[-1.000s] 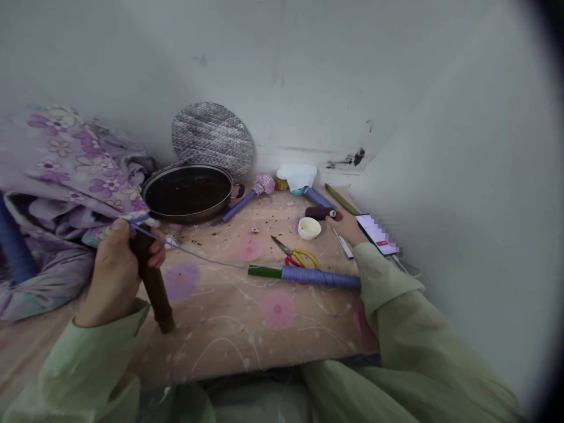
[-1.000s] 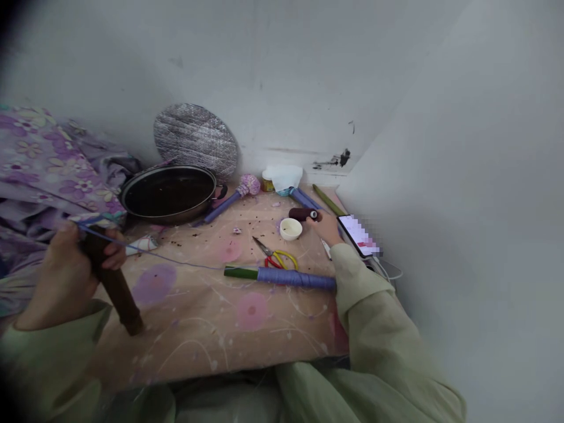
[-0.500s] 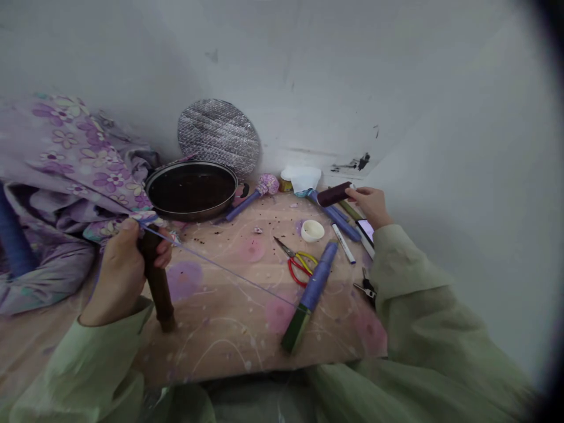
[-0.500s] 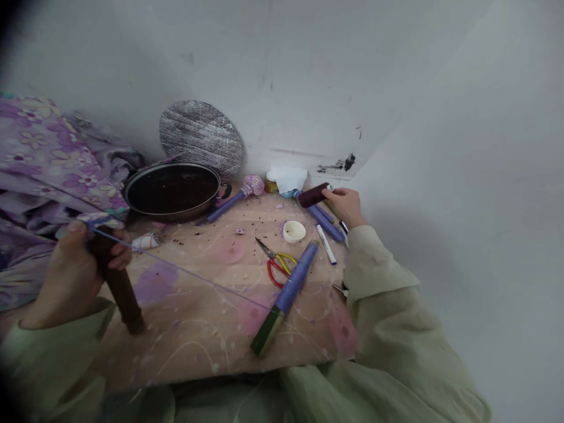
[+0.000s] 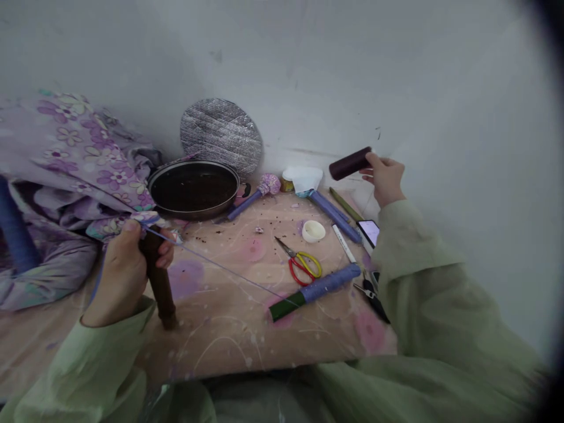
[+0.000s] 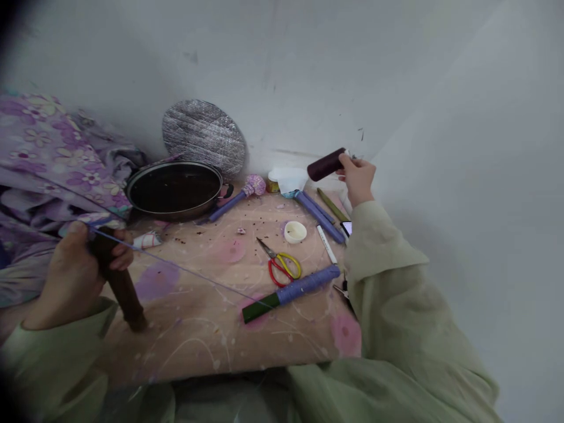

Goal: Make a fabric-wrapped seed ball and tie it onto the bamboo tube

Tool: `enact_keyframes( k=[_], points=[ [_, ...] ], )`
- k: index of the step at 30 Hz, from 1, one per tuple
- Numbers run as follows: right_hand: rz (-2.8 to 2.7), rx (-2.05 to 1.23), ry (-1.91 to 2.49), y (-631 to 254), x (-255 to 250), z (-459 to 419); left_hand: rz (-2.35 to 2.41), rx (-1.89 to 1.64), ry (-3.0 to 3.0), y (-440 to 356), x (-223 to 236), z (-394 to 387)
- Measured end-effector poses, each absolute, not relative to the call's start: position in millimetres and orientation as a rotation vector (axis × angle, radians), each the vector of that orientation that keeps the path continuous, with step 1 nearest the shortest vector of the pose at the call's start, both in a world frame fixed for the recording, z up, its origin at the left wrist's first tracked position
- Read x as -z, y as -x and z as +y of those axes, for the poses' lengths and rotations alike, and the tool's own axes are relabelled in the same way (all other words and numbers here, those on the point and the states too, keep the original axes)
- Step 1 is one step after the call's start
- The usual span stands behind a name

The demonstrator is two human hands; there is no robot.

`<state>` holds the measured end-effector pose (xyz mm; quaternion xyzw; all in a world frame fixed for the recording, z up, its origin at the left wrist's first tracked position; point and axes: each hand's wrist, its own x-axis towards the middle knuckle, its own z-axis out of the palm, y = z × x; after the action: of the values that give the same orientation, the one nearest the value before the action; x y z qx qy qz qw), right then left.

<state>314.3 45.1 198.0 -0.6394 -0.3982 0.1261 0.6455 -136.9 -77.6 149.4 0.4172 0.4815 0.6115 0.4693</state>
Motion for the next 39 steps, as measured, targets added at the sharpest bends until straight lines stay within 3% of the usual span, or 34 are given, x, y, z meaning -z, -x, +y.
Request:
enact_keyframes(
  k=[11,15,30,39],
  points=[
    [-1.055,0.051,1.467,-327,-297,71,1.160,-1.501,-1.023,137,-147,-77],
    [-1.114,0.104,1.503,-328,-307,84,1.127,-1.475,-1.012,138,-146,-77],
    [-1.574,-0.147,2.041,-298,-122,120,1.246,-1.327,-1.077,142,-149,-88],
    [-1.532,-0.273,2.113,-292,-81,114,1.226,-1.317,-1.138,136,-150,-81]
  ],
)
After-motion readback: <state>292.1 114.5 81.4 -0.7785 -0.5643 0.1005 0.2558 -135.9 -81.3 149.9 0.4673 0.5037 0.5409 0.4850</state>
